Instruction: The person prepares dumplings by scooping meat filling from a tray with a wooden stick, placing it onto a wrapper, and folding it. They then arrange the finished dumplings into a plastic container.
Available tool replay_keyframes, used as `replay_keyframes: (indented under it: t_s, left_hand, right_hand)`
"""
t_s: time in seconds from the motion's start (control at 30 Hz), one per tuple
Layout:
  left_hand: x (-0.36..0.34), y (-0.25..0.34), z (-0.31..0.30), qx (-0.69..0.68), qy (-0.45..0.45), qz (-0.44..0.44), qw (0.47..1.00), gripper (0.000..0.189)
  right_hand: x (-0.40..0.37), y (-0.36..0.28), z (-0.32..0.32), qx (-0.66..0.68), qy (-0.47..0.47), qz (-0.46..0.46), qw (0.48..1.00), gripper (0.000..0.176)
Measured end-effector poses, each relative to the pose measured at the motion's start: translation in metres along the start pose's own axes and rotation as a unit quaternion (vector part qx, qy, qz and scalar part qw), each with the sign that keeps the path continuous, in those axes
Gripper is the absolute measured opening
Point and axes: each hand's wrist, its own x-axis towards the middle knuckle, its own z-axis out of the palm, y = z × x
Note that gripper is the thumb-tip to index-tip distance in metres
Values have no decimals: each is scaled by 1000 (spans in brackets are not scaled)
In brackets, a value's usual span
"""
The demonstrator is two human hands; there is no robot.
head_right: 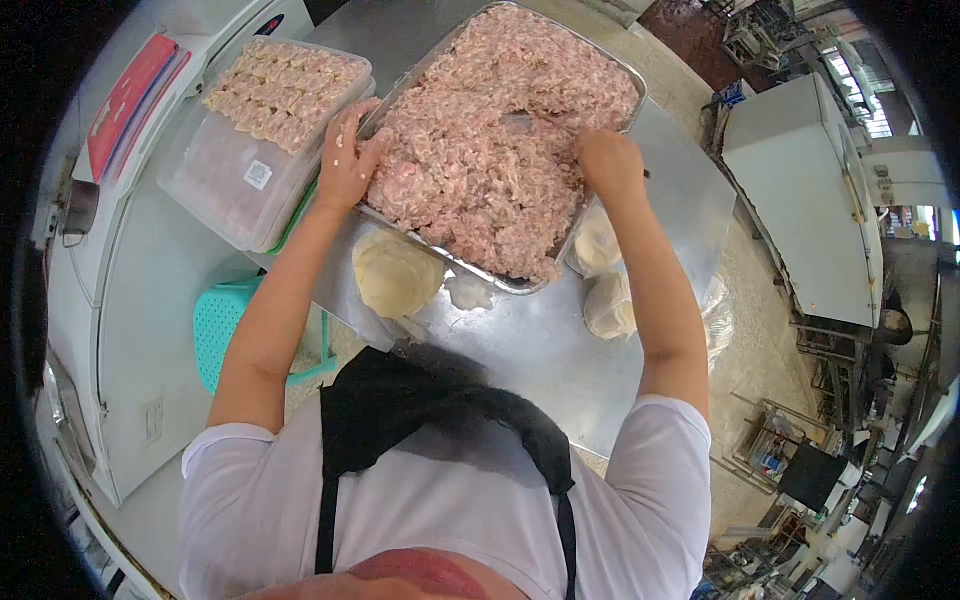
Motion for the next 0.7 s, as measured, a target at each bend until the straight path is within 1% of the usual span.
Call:
replay_keyframes:
  t_s: [0.03, 0.07, 0.1, 0.17, 0.2, 0.27, 0.33, 0.4, 0.5, 0.57, 0.63, 0.7]
  left_hand:
    - [1, -1, -1, 1, 1, -3, 1000, 46]
    - [1, -2, -1, 3, 1, -3, 1000, 46]
    - [-1, -4, 1, -1, 3, 4, 1000, 47]
    - [0, -5, 3, -6, 8, 10, 1000, 47]
    - [-1, -5, 2, -3, 6, 6, 1000, 47]
    - [-1, -5, 0, -1, 0, 5, 1000, 47]
    - [-1, -4, 0, -14, -7, -13, 1000, 48]
    - [0, -5, 1, -21, -11, -17, 1000, 49]
    - [-1, -5, 1, -30, -17, -16, 999, 50]
    - [1, -8, -1, -33, -8, -14, 999, 51]
    - [-2, -8, 2, -30, -29, -16, 999, 52]
    - [-2, -7, 5, -16, -25, 1, 1000, 52]
  right_hand:
    - [4, -9, -1, 41, -17, 3, 999, 18]
    - [5, -14, -1, 52, -11, -20, 998, 17]
    - [2, -27, -9, 52, -11, -21, 998, 17]
    - [-7, -54, -35, 70, -19, -53, 996, 16]
    - [-7, -52, -47, 56, -77, -66, 993, 21]
    - [-5, -25, -54, 42, -96, -60, 993, 22]
    - [-6, 1, -70, 22, -117, -54, 991, 23]
    - [-7, 22, -93, -31, -26, -22, 999, 19]
    - [-12, 25, -52, -26, -38, -27, 999, 17]
    - [-8, 10, -40, -37, -45, -15, 998, 16]
    - [-12, -7, -34, 27, -88, 18, 996, 16]
    - [-6, -24, -21, 36, -74, 16, 997, 16]
